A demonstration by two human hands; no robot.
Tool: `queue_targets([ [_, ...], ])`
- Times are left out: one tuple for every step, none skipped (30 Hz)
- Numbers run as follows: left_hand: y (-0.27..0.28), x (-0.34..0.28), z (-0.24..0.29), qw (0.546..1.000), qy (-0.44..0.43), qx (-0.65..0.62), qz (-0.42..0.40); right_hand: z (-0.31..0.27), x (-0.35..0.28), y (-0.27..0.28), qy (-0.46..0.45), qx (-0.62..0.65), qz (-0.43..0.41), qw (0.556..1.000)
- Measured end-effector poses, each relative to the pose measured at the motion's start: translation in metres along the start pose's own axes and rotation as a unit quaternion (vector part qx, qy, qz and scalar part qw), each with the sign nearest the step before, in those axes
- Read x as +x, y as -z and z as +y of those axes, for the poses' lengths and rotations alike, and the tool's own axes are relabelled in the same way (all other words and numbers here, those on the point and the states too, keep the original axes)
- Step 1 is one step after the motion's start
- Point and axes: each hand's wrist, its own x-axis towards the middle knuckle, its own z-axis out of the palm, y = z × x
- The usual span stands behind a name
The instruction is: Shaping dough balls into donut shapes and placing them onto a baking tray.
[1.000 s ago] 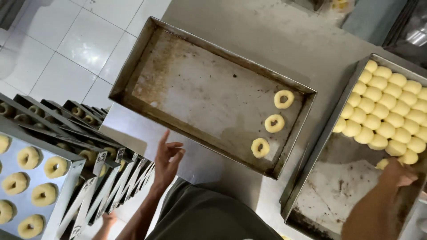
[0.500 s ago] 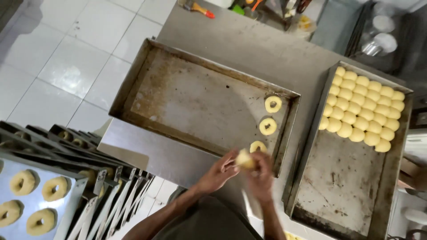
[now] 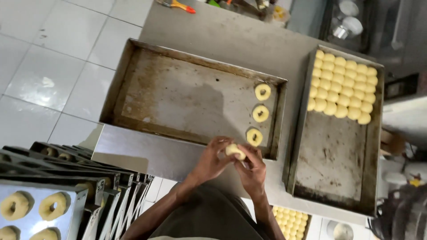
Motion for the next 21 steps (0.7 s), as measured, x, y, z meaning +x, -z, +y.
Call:
queue_targets([
  [0.003,0.003,0.002,1.000,0.018,0.002,-0.003,-0.003,0.002,-0.001,0.014,0.074,-0.021,0.997],
  [0.002,0.001,-0.002,1.000,0.020,-0.001,-0.007,-0.006,0.003,-0.005,0.011,0.072,-0.017,0.997],
  [0.001,-0.002,-0.006,0.994,0.085,-0.061,-0.011,-0.010,0.003,-0.008,0.013,0.069,0.010,0.997],
  [0.000,-0.004,-0.010,0.982,0.148,-0.118,-0.012,-0.013,0.005,-0.012,0.017,0.067,0.035,0.997],
  [0.001,-0.006,-0.008,0.981,0.150,-0.119,-0.015,-0.009,0.003,-0.012,0.015,0.067,0.038,0.997],
  [0.002,-0.007,-0.005,0.978,0.146,-0.147,-0.018,-0.005,0.002,-0.013,-0.004,-0.001,0.052,0.999],
  [0.003,-0.008,-0.003,0.974,0.143,-0.175,-0.021,-0.001,0.000,-0.014,-0.022,-0.068,0.066,0.995],
  [0.006,-0.006,0.001,0.974,0.143,-0.174,-0.021,-0.005,-0.001,-0.015,-0.022,-0.068,0.066,0.995],
  [0.009,-0.004,0.004,0.990,0.074,-0.117,-0.020,-0.009,-0.002,-0.015,-0.020,-0.088,0.057,0.994],
  [0.013,-0.003,0.009,0.998,0.006,-0.060,-0.019,-0.014,-0.004,-0.015,-0.018,-0.108,0.048,0.993],
  [0.017,-0.002,0.010,0.998,0.007,-0.060,-0.019,-0.015,-0.004,-0.015,-0.020,-0.108,0.048,0.993],
  [0.021,0.000,0.012,0.999,-0.024,-0.031,-0.025,-0.017,-0.002,-0.015,0.003,-0.137,0.046,0.990],
  [0.025,0.002,0.013,0.998,-0.055,-0.001,-0.030,-0.018,-0.001,-0.014,0.026,-0.166,0.043,0.985],
  [0.025,0.000,0.011,0.998,-0.054,-0.001,-0.028,-0.020,-0.002,-0.015,0.025,-0.166,0.041,0.985],
  [0.026,-0.003,0.009,0.996,0.000,-0.064,-0.055,-0.023,-0.003,-0.017,0.029,-0.171,0.052,0.983],
  [0.027,-0.003,0.007,0.988,0.051,-0.124,-0.079,-0.025,-0.001,-0.019,0.036,-0.176,0.060,0.982],
  [0.027,-0.003,0.002,0.988,0.050,-0.123,-0.075,-0.026,-0.003,-0.021,0.038,-0.175,0.057,0.982],
  [0.026,-0.004,-0.003,0.977,0.095,-0.173,-0.087,-0.027,-0.005,-0.023,0.031,-0.145,0.052,0.988],
  [0.026,-0.005,-0.008,0.960,0.139,-0.222,-0.099,-0.028,-0.006,-0.025,0.023,-0.115,0.046,0.992],
  [0.027,-0.005,-0.006,0.961,0.136,-0.221,-0.092,-0.027,-0.005,-0.027,0.027,-0.114,0.040,0.992],
  [0.027,-0.005,-0.004,0.970,0.135,-0.186,-0.081,-0.026,-0.004,-0.029,0.003,-0.112,0.044,0.993],
])
